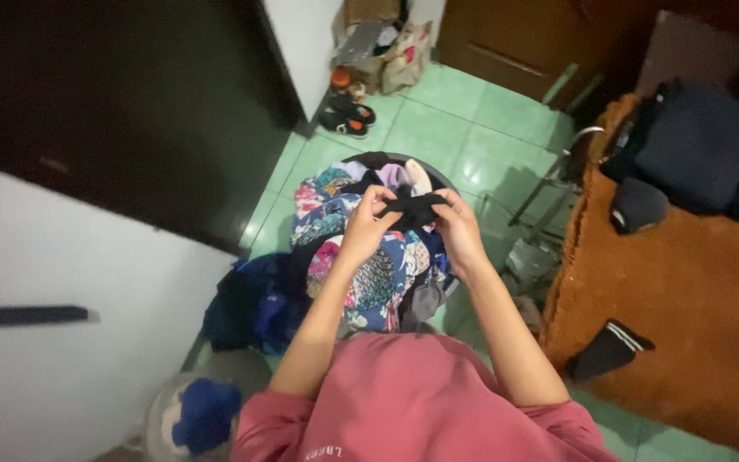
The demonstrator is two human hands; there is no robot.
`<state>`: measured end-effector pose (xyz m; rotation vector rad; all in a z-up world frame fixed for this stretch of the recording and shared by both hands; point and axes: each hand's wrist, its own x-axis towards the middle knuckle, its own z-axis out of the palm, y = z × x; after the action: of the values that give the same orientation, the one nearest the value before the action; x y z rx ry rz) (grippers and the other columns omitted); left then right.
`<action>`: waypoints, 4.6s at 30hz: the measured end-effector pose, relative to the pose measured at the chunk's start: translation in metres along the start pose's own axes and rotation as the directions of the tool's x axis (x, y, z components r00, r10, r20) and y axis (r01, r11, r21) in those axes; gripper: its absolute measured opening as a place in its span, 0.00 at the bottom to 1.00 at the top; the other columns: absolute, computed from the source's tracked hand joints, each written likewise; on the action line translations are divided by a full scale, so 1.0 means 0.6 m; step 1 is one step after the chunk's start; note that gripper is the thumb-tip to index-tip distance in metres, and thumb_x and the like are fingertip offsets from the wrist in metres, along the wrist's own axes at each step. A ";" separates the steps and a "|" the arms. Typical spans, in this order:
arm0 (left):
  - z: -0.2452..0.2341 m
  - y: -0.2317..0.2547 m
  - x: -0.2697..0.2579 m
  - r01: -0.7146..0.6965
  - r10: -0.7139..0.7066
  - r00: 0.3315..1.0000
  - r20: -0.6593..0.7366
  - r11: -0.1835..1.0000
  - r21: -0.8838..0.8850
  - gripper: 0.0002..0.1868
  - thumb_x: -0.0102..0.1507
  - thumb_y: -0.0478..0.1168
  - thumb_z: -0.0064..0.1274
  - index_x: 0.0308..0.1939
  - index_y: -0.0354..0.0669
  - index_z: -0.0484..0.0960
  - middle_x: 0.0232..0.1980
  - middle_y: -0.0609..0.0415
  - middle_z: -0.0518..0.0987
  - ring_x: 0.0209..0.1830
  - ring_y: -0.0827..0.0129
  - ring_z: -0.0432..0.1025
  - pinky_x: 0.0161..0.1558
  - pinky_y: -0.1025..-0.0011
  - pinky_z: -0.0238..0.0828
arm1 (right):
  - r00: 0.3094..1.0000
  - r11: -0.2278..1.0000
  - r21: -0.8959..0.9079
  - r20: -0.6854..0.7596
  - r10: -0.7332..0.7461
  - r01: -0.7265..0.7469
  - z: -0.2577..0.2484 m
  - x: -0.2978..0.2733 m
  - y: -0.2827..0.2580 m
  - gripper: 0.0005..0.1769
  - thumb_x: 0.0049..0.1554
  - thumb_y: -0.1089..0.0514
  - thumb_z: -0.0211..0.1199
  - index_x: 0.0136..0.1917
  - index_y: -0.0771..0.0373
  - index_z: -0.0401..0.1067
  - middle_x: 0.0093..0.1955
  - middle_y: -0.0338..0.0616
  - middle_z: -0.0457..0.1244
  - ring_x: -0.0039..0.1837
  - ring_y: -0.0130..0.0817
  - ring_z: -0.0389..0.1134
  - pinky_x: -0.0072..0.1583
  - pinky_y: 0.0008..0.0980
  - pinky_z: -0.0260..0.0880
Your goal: Folding several pairs of socks and placing them on a brown surface.
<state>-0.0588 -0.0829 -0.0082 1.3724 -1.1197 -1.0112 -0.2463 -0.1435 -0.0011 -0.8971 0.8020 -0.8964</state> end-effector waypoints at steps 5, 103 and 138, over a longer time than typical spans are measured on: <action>0.030 -0.012 0.006 -0.083 0.100 0.986 -0.132 0.988 0.127 0.13 0.63 0.29 0.52 0.51 0.41 0.73 0.39 0.53 0.84 0.35 0.73 0.78 0.38 0.71 0.73 | 0.998 0.997 0.059 0.021 0.057 -0.059 0.027 -0.046 -0.040 0.05 0.61 0.64 0.60 0.52 0.63 0.71 0.47 0.36 0.68 0.50 0.23 0.68 0.54 0.25 0.69; 0.560 -0.101 -0.340 0.349 -0.215 0.920 0.327 0.828 -0.438 0.16 0.74 0.46 0.42 0.62 0.44 0.73 0.49 0.59 0.76 0.47 0.74 0.70 0.48 0.73 0.68 | 0.980 0.905 0.422 0.198 -0.034 -0.054 -0.381 -0.537 -0.115 0.60 0.49 0.68 0.66 0.87 0.47 0.39 0.76 0.44 0.51 0.73 0.40 0.57 0.72 0.43 0.57; 0.441 -0.042 -0.379 -0.149 0.019 0.931 -0.364 0.931 -0.332 0.08 0.73 0.42 0.50 0.40 0.48 0.72 0.38 0.67 0.69 0.37 0.85 0.60 0.36 0.82 0.57 | 0.862 0.902 -0.133 -0.269 -0.431 0.410 -0.483 -0.506 -0.067 0.16 0.72 0.66 0.56 0.72 0.66 0.66 0.59 0.42 0.67 0.60 0.27 0.69 0.63 0.27 0.70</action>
<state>-0.3607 0.0859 -0.0596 1.1424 -0.6796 -0.8123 -0.6313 0.0276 -0.0208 -1.0391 0.9119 -1.4192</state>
